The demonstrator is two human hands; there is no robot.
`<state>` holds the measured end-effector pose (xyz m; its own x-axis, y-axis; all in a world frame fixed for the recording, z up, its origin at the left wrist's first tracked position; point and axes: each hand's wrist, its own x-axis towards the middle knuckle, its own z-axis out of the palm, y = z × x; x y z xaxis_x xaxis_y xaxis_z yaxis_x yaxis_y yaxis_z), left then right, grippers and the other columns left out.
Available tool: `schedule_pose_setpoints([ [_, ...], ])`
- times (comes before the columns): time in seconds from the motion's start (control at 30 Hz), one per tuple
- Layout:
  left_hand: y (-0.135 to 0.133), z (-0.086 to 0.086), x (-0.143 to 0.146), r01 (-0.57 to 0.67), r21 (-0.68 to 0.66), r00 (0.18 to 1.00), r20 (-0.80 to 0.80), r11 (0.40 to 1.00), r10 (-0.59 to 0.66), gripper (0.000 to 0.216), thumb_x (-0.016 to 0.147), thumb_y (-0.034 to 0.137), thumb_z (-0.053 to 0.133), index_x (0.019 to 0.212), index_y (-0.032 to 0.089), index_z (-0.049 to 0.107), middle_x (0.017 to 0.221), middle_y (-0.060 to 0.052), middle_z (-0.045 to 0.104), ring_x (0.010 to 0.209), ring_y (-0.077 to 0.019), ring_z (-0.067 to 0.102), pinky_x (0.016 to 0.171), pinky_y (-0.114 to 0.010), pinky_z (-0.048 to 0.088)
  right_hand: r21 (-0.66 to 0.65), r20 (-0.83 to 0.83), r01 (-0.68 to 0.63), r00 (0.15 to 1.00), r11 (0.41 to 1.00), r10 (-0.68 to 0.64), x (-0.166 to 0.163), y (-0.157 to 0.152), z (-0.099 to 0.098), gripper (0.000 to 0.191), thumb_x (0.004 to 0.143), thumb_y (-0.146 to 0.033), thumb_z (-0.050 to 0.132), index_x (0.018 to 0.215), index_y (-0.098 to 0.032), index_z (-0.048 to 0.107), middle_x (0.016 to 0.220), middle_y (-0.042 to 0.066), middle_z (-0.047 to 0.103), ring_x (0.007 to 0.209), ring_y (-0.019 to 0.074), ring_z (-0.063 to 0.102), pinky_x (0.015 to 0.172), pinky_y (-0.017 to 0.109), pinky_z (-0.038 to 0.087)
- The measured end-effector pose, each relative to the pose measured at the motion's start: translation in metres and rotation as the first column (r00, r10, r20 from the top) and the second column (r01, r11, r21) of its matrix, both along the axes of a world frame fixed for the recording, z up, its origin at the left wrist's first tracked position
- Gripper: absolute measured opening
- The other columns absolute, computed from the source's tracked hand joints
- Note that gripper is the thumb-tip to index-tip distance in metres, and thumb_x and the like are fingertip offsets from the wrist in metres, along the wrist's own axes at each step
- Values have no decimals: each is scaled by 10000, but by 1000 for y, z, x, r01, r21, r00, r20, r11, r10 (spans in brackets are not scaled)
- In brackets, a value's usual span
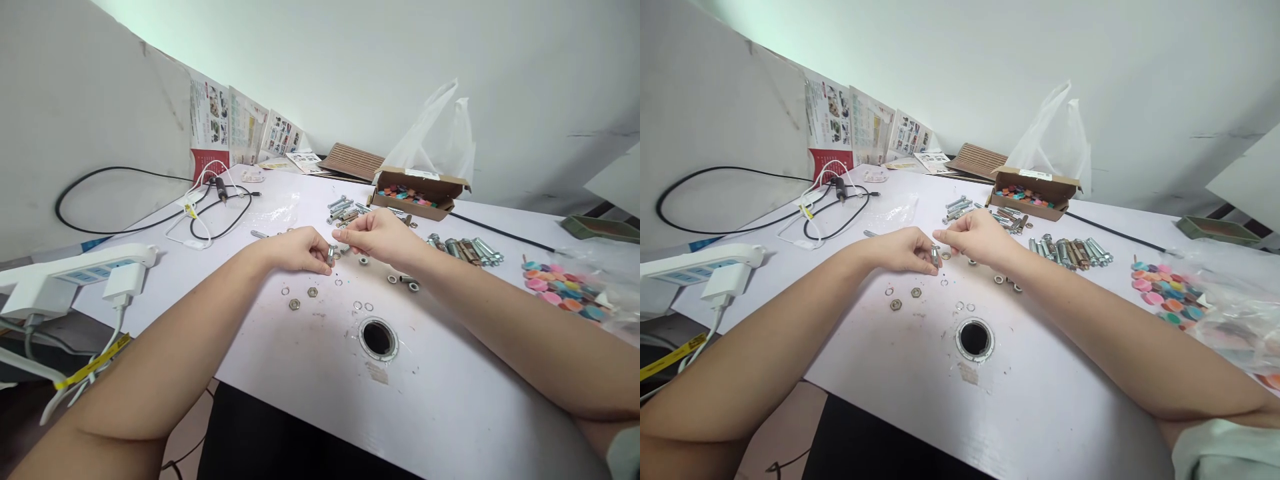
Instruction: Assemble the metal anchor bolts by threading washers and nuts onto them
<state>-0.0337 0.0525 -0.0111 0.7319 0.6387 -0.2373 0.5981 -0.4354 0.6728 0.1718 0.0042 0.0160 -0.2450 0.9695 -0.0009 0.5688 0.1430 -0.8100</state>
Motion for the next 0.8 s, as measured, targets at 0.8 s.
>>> schedule_pose_setpoints([
  [0.8, 2, 0, -2, 13, -26, 1000, 15, 1000, -12, 358, 725, 447, 747, 945, 164, 758, 710, -10, 652, 600, -83, 507, 561, -221, 377, 56, 572, -68, 820, 996, 23, 36, 25, -15, 283, 784, -448, 688, 893, -192, 739, 794, 34, 701, 681, 157, 578, 603, 286, 388],
])
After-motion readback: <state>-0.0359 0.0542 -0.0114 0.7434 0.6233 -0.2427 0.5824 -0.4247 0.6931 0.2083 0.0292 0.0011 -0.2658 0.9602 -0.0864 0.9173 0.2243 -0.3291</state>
